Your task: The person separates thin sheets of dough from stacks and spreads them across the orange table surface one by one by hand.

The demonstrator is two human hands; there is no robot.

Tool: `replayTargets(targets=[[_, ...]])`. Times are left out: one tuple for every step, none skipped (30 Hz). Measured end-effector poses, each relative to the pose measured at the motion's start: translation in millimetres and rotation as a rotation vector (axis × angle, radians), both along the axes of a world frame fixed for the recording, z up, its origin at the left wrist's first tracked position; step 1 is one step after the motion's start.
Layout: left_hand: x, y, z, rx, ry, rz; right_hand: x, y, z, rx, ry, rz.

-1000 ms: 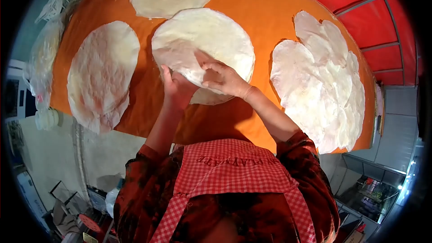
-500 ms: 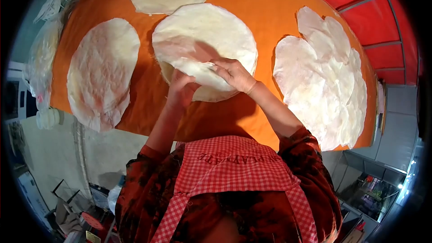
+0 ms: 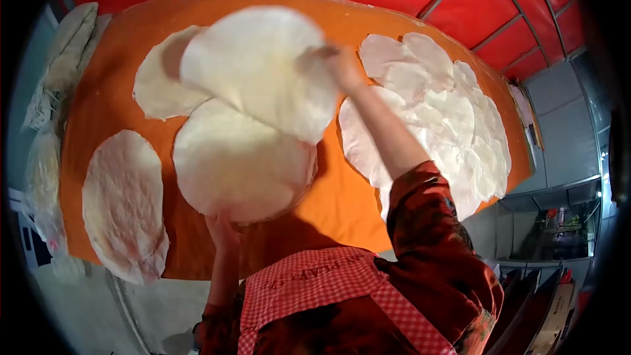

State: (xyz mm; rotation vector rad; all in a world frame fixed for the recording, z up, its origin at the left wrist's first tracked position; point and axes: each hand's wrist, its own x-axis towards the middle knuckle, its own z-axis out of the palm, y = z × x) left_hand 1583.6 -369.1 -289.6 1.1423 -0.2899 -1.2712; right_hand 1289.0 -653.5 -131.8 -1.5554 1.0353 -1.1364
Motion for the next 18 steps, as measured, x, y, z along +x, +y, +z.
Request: replayTargets(targets=[[2,0,-5,0.005,-0.01,0.022,-12,-4,35,0.103,0.279,-0.315],[2,0,14,0.009,0.033,-0.03,-58,-41,10,0.025,0.081,-0.315],[3,-2,10,0.02,0.09,-0.024,-64,-30,34,0.059,0.269,-0.579],[6,-2,3,0.038,0.145,-0.008,-101,-51,15,0.009,0.285,-0.617],[11,3,-1,0.062,0.199,0.018,-170,-100,-40,0.012,0.14,-0.544],[16,4,1,-0.004,0.396,-0.018,-167,-81,-35,0.078,0.024,-0.65],[18,3,3,-0.078,0.594,-0.052,-218,-104,-84,0.037,0.372,-0.632],[17,5,5,-0.144,0.681,-0.017,-267,-126,-131,-0.028,0.713,-0.625],[17,5,7,-0.219,0.764,0.011,-260,-105,-134,0.13,0.982,-0.653],[20,1,7,-0.233,0.652,-0.034,-237,-84,-151,-0.109,1.004,-0.782],[23,-1,5,-0.242,0.544,-0.084,-204,-57,-172,-0.353,1.012,-0.91],[22,-1,4,-0.243,0.441,-0.136,-140,-19,-157,-0.293,0.533,-0.664],[18,-2,8,-0.222,0.408,-0.119,-75,29,-129,-0.111,0.51,-0.475],[13,-8,17,-0.207,0.371,-0.11,-30,65,-123,-0.007,0.381,-0.16],[9,-15,26,-0.198,0.332,-0.108,14,101,-117,0.149,0.254,0.132],[7,-18,33,-0.199,0.315,-0.128,57,136,-100,0.137,0.218,0.288],[6,-23,40,-0.204,0.299,-0.153,72,147,-131,-0.1,0.331,0.427],[4,-26,45,-0.213,0.284,-0.181,95,164,-114,-0.215,0.398,0.433]])
